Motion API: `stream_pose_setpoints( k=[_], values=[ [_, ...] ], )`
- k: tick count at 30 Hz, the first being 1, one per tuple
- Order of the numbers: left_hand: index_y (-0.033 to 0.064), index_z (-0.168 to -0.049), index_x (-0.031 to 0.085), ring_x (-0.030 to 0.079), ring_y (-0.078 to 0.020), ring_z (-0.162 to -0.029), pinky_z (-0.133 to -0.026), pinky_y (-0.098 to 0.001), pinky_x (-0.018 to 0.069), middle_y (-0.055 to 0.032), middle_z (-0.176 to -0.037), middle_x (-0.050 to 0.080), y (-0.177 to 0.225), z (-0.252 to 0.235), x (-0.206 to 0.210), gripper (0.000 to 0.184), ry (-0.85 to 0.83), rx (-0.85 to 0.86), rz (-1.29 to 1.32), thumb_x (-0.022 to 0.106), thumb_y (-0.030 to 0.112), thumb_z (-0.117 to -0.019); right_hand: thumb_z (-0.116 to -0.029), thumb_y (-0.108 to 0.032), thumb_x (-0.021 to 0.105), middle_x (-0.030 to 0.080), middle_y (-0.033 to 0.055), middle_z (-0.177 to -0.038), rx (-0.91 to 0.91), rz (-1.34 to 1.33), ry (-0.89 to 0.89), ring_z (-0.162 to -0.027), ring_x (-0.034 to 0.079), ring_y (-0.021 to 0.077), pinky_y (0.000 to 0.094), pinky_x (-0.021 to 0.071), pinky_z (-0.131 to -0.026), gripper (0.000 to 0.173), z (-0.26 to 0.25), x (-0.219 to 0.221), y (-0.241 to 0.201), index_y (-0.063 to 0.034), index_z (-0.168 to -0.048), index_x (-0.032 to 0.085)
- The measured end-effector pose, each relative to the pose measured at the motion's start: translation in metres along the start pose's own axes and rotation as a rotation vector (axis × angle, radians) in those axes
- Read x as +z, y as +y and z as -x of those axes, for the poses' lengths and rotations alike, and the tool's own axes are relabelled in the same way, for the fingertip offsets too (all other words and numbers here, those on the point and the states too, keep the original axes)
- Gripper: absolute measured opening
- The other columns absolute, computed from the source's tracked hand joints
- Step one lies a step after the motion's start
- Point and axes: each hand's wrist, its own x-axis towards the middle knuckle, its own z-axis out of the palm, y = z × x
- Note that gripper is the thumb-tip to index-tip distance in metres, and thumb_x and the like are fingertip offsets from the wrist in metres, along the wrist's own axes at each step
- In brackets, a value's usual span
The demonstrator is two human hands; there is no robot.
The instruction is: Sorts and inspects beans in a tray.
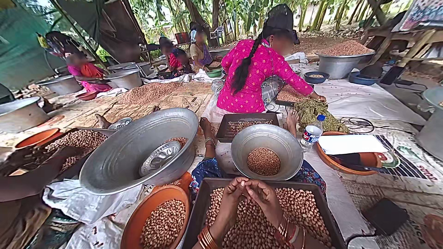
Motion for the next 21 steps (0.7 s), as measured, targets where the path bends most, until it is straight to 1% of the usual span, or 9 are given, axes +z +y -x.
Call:
stream_pose_setpoints(
  k=[2, 6, 8, 11, 14, 21],
  values=[
    [0.0013, -0.108, 0.071, 0.069, -0.0096, -0.067, -0.061, -0.0235, 0.0583, -0.0066, -0.086, 0.074, 0.0012, 0.0003, 0.0009, 0.024, 0.015, -0.031, 0.016, 0.048, 0.004, -0.1046, -0.0978, -0.006, 0.063, 0.074, 0.0018, -0.099, 0.007, -0.002, -0.004, -0.072, 0.065, 0.0012, 0.0176, 0.0557, -0.066, 0.021, 0.0002, -0.0004, -0.0003, 0.0008, -0.117, 0.070],
    [0.0025, -0.107, 0.072, 0.069, -0.0095, -0.068, -0.063, -0.0238, 0.0582, -0.0063, -0.084, 0.074, 0.0026, 0.0010, 0.0019, 0.023, 0.041, -0.121, 0.098, 0.049, 0.003, -0.1049, -0.0984, -0.005, 0.062, 0.075, 0.0022, -0.103, 0.009, -0.026, -0.007, -0.075, 0.066, 0.0016, 0.0181, 0.0570, -0.069, 0.020, -0.0004, -0.0004, -0.0008, 0.0016, -0.116, 0.071],
    [0.0027, -0.107, 0.072, 0.069, -0.0096, -0.068, -0.064, -0.0237, 0.0582, -0.0067, -0.085, 0.075, 0.0023, 0.0017, 0.0019, 0.023, 0.044, -0.142, 0.127, 0.049, 0.003, -0.1048, -0.0985, -0.006, 0.062, 0.075, 0.0029, -0.104, 0.008, -0.030, -0.009, -0.075, 0.066, 0.0018, 0.0181, 0.0570, -0.068, 0.021, -0.0008, -0.0008, -0.0006, 0.0018, -0.115, 0.071],
    [0.0028, -0.109, 0.072, 0.070, -0.0099, -0.069, -0.064, -0.0242, 0.0584, -0.0068, -0.086, 0.075, 0.0034, 0.0019, 0.0023, 0.023, 0.052, -0.153, 0.126, 0.049, 0.003, -0.1050, -0.0991, -0.006, 0.061, 0.075, 0.0023, -0.106, 0.037, -0.037, -0.008, -0.076, 0.067, 0.0019, 0.0183, 0.0574, -0.069, 0.021, -0.0014, -0.0016, -0.0044, 0.0014, -0.116, 0.072],
    [0.0035, -0.108, 0.073, 0.070, -0.0093, -0.069, -0.064, -0.0237, 0.0584, -0.0057, -0.086, 0.076, 0.0028, 0.0016, 0.0013, 0.023, 0.035, -0.137, 0.125, 0.051, 0.003, -0.1042, -0.0983, -0.003, 0.059, 0.075, 0.0021, -0.102, 0.043, -0.069, -0.004, -0.074, 0.066, 0.0014, 0.0177, 0.0570, -0.067, 0.021, -0.0021, -0.0024, -0.0078, 0.0025, -0.115, 0.072],
    [0.0054, -0.107, 0.075, 0.070, -0.0093, -0.068, -0.064, -0.0235, 0.0586, -0.0060, -0.085, 0.076, 0.0009, 0.0021, 0.0011, 0.024, 0.006, -0.154, 0.227, 0.051, 0.002, -0.1040, -0.0995, -0.004, 0.058, 0.075, 0.0017, -0.100, 0.031, -0.125, -0.029, -0.074, 0.066, 0.0015, 0.0181, 0.0569, -0.067, 0.022, -0.0028, -0.0044, -0.0072, 0.0022, -0.115, 0.072]
  ],
)
